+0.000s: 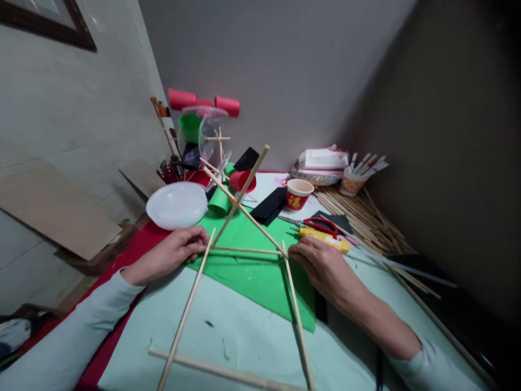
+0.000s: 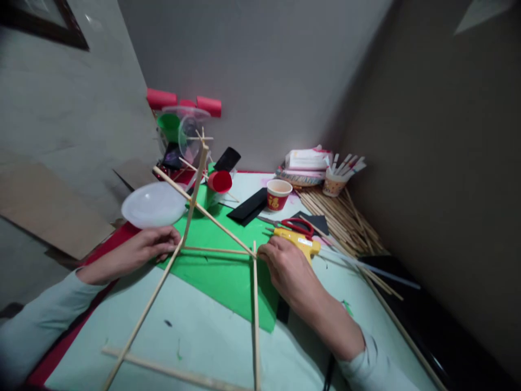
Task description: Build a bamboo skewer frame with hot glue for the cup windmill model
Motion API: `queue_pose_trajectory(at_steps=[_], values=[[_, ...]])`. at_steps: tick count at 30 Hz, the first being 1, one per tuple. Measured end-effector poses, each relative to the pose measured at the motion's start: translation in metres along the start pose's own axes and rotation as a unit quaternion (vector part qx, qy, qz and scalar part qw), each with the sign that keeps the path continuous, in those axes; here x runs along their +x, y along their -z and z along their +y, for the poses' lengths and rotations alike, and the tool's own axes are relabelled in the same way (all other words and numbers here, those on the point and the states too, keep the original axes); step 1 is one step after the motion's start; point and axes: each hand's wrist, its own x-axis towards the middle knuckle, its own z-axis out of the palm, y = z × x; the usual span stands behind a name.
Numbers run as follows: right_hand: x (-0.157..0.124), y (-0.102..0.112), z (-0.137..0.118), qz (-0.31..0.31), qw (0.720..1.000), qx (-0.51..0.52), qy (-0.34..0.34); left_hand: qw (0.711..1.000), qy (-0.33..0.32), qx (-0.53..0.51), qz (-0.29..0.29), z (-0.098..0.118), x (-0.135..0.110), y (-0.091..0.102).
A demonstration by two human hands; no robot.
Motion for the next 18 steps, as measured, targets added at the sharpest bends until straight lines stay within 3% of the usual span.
queue_pose_trajectory(at_steps=[11,18], values=[[0.006,0.005,-0.004,-0.02,1.0,-0.017,-0.002,0.967,0.125,-0.207,-0.077,0.0,-0.009,0.002],[0.024,0.015,-0.012,-0.057,0.998,-0.006,-0.005,0.945,0.155,-0.278,-0.069,-0.002,-0.027,0.01]])
